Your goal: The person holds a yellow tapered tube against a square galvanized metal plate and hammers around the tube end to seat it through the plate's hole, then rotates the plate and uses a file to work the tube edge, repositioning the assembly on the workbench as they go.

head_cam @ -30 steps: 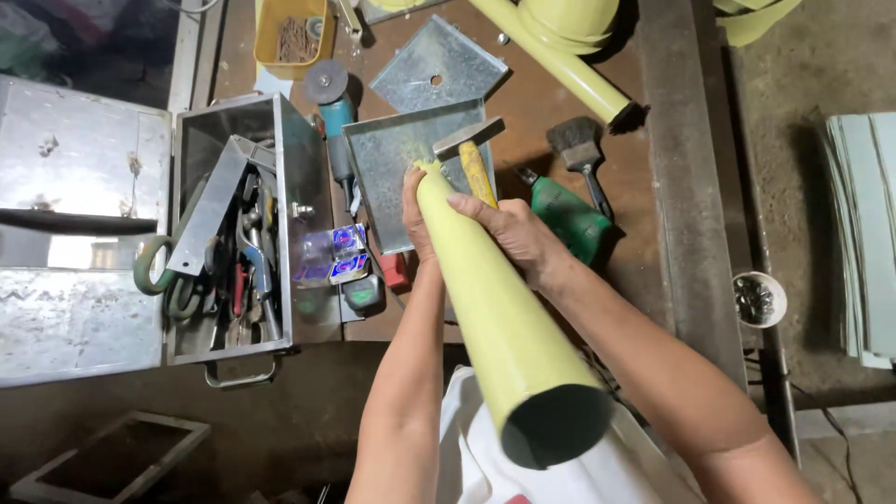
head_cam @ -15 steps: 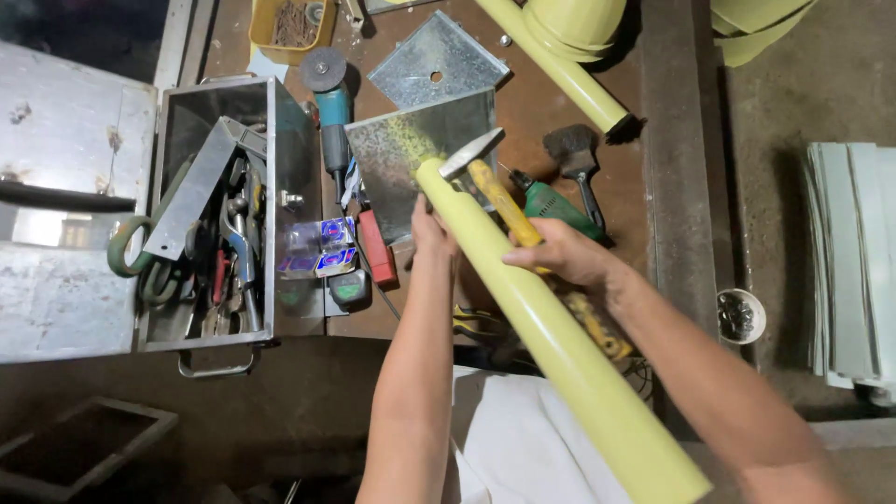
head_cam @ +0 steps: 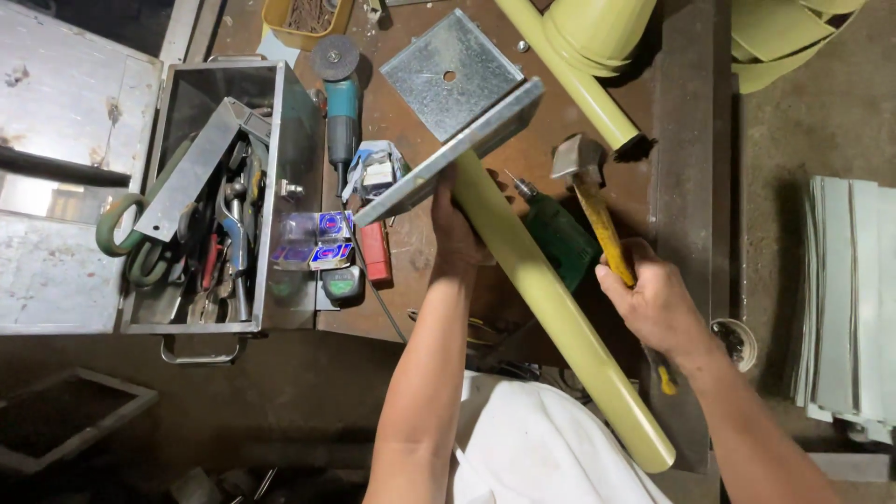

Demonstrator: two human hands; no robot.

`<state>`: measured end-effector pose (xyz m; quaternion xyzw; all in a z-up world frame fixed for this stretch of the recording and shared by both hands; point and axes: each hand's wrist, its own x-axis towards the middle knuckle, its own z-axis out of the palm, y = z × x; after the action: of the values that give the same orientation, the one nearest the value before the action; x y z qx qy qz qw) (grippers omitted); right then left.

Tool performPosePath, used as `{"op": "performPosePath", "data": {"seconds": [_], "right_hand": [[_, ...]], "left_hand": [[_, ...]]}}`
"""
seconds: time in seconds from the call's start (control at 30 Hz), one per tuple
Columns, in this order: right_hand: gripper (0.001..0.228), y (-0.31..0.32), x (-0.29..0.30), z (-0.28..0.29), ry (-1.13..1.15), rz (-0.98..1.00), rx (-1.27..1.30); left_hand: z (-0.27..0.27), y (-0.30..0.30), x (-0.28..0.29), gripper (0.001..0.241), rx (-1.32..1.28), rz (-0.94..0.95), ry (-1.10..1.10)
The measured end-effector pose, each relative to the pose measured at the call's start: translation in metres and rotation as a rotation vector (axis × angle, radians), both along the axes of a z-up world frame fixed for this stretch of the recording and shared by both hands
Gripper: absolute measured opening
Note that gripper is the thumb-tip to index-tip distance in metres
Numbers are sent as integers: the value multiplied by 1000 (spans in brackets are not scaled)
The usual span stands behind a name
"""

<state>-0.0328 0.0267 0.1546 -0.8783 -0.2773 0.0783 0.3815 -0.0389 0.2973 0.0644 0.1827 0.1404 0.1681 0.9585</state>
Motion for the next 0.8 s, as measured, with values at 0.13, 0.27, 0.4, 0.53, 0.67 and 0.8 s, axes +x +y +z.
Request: {"op": "performPosePath", "data": {"seconds": [0.13,0.27,0.4,0.53,0.67,0.8], "right_hand": [[32,20,-1,22,251,-210,-253],[32,33,0,22,429,-81,82],[34,50,5,1,64,-106,-31],[33,68,15,-9,30,-97,-51],[32,84,23,-35,61,-31,-107],[33,100,25,-46,-84,4,-75]], "left_hand": [[-12,-12,3,53,-14,-7,94],[-46,-14,11,47,-46,97,87],[-82,-4,24,44,32,176,-13],[-91,8,26,48,-38,148,54],[-94,11,30,51,-100,101,164],[-112,10,40,50,-75,123,243]]}}
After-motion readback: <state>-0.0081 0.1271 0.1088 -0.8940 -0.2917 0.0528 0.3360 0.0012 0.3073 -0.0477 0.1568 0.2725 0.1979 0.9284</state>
